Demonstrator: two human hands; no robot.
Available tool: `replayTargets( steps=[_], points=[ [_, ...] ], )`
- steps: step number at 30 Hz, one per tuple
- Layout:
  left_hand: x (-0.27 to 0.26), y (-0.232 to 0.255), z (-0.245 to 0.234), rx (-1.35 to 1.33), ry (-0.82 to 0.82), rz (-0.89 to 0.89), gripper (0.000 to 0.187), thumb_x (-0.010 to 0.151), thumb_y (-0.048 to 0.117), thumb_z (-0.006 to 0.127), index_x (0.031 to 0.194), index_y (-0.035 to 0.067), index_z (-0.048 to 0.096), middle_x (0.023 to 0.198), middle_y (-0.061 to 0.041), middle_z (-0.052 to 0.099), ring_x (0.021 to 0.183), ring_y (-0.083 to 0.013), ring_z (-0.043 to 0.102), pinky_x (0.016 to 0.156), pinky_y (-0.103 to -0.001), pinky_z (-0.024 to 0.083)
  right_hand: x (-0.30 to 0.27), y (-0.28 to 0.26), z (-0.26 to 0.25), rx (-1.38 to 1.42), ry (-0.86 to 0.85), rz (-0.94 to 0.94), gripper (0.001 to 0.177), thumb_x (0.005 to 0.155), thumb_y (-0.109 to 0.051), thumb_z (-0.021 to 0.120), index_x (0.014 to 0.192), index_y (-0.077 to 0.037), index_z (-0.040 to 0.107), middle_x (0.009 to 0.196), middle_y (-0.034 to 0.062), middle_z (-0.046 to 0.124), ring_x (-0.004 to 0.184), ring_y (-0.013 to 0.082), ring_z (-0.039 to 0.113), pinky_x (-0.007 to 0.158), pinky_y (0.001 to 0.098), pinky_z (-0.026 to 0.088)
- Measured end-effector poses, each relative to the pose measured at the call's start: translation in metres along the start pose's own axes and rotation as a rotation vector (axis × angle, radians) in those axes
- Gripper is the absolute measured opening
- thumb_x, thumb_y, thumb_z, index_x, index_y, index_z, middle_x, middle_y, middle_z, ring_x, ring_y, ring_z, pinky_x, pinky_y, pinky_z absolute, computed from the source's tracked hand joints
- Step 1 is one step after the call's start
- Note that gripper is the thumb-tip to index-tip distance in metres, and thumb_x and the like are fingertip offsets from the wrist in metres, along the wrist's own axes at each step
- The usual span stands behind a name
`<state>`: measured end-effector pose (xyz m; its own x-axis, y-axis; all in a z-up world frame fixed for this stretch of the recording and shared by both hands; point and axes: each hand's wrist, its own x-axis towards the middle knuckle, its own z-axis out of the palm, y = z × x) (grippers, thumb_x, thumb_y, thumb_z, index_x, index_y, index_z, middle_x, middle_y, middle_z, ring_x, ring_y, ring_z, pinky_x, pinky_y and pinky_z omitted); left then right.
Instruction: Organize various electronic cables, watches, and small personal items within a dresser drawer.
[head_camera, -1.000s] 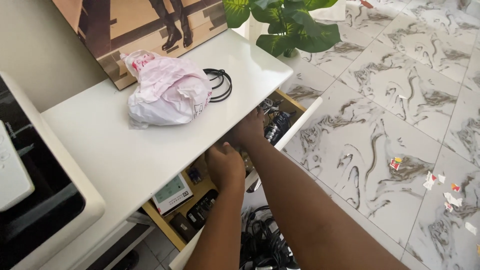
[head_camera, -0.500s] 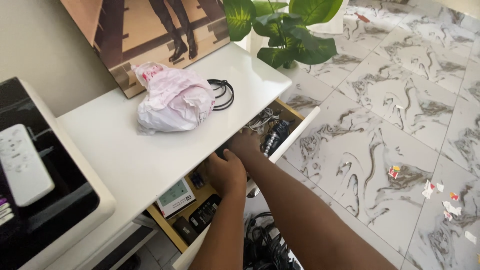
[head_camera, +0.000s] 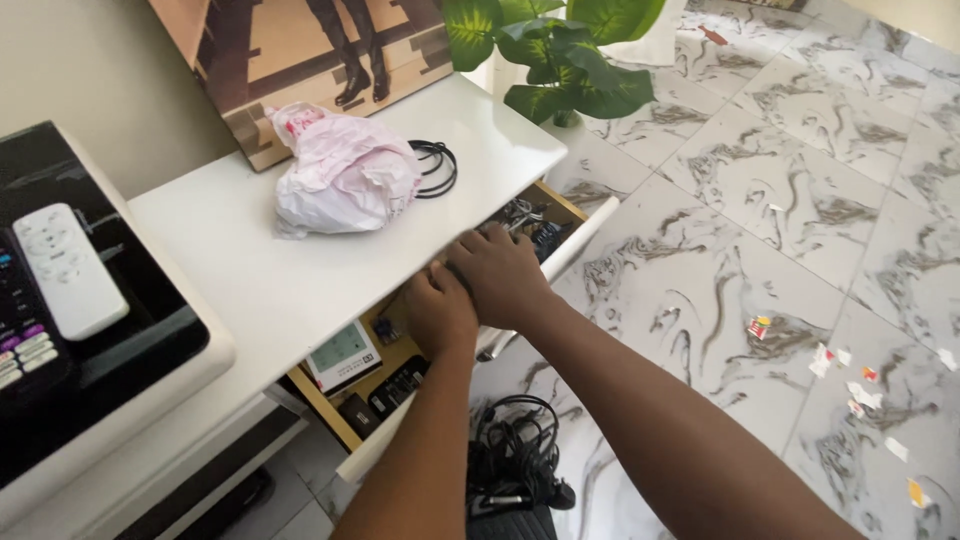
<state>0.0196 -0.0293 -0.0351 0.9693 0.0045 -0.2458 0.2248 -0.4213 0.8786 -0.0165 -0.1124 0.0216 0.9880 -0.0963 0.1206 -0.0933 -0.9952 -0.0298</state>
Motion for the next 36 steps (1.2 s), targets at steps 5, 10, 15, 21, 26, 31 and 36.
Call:
replayTargets(
  steps=[5, 10, 15, 21, 26, 31, 36],
  points=[
    [-0.004, -0.017, 0.010, -0.076, 0.235, 0.554, 0.039, 0.103, 0.037, 0.052, 0.111, 0.004, 0.071, 0.112, -0.016, 0.071, 0.105, -0.0363, 0.066, 0.089, -0.050, 0.052, -0.028, 0.001, -0.024, -0.071, 0.296, -0.083, 0.051, 0.075, -0.037, 0.077, 0.118, -0.012, 0.064, 0.118, 0.0086, 0.063, 0.114, 0.0339, 0.056, 0.083, 0.0550, 0.047],
    [-0.041, 0.001, -0.011, -0.092, -0.010, 0.722, 0.040, 0.101, 0.042, 0.054, 0.115, 0.007, 0.066, 0.110, -0.013, 0.068, 0.101, -0.0298, 0.069, 0.086, -0.045, 0.056, -0.078, 0.001, -0.032, 0.099, 0.380, 0.128, 0.049, 0.075, -0.031, 0.076, 0.117, -0.010, 0.064, 0.120, 0.0120, 0.064, 0.114, 0.0366, 0.056, 0.086, 0.0529, 0.047],
    [-0.083, -0.024, -0.013, 0.051, -0.298, 0.844, 0.045, 0.099, 0.041, 0.051, 0.128, 0.006, 0.060, 0.127, -0.017, 0.062, 0.105, -0.0292, 0.068, 0.083, -0.042, 0.059, -0.144, 0.006, -0.004, 0.330, 0.317, 0.480, 0.055, 0.074, -0.034, 0.077, 0.119, -0.007, 0.061, 0.120, 0.0169, 0.062, 0.113, 0.0399, 0.055, 0.094, 0.0507, 0.047],
    [-0.138, -0.105, 0.025, 0.160, -0.533, 0.765, 0.047, 0.101, 0.031, 0.048, 0.138, 0.003, 0.055, 0.152, -0.020, 0.050, 0.125, -0.0361, 0.060, 0.103, -0.051, 0.047, -0.206, 0.016, 0.083, 0.446, 0.141, 0.945, 0.069, 0.072, -0.046, 0.080, 0.126, -0.009, 0.061, 0.124, 0.0171, 0.063, 0.119, 0.0414, 0.056, 0.108, 0.0497, 0.043],
    [-0.168, -0.129, 0.024, 0.477, -0.680, 0.449, 0.053, 0.098, 0.042, 0.054, 0.138, 0.006, 0.056, 0.153, -0.014, 0.047, 0.145, -0.0374, 0.039, 0.117, -0.058, 0.029, -0.238, 0.011, 0.118, 0.490, -0.147, 1.287, 0.078, 0.068, -0.045, 0.085, 0.131, -0.010, 0.057, 0.134, 0.0143, 0.059, 0.129, 0.0419, 0.050, 0.104, 0.0506, 0.047],
    [-0.163, -0.166, 0.033, 0.483, -0.787, 0.356, 0.060, 0.098, 0.048, 0.056, 0.139, 0.004, 0.056, 0.158, -0.017, 0.040, 0.153, -0.0376, 0.024, 0.119, -0.052, 0.029, -0.278, 0.045, 0.211, 0.706, -0.121, 1.558, 0.083, 0.066, -0.054, 0.087, 0.120, 0.006, 0.066, 0.124, 0.0267, 0.067, 0.110, 0.0406, 0.069, 0.093, 0.0501, 0.057],
    [-0.156, -0.179, 0.032, 0.321, -0.729, 0.385, 0.059, 0.096, 0.047, 0.060, 0.133, 0.002, 0.061, 0.154, -0.018, 0.045, 0.151, -0.0361, 0.030, 0.120, -0.046, 0.031, -0.274, 0.044, 0.194, 1.210, -0.293, 1.817, 0.068, 0.073, -0.047, 0.074, 0.120, 0.002, 0.070, 0.117, 0.0204, 0.071, 0.100, 0.0367, 0.070, 0.079, 0.0573, 0.056]
  ],
)
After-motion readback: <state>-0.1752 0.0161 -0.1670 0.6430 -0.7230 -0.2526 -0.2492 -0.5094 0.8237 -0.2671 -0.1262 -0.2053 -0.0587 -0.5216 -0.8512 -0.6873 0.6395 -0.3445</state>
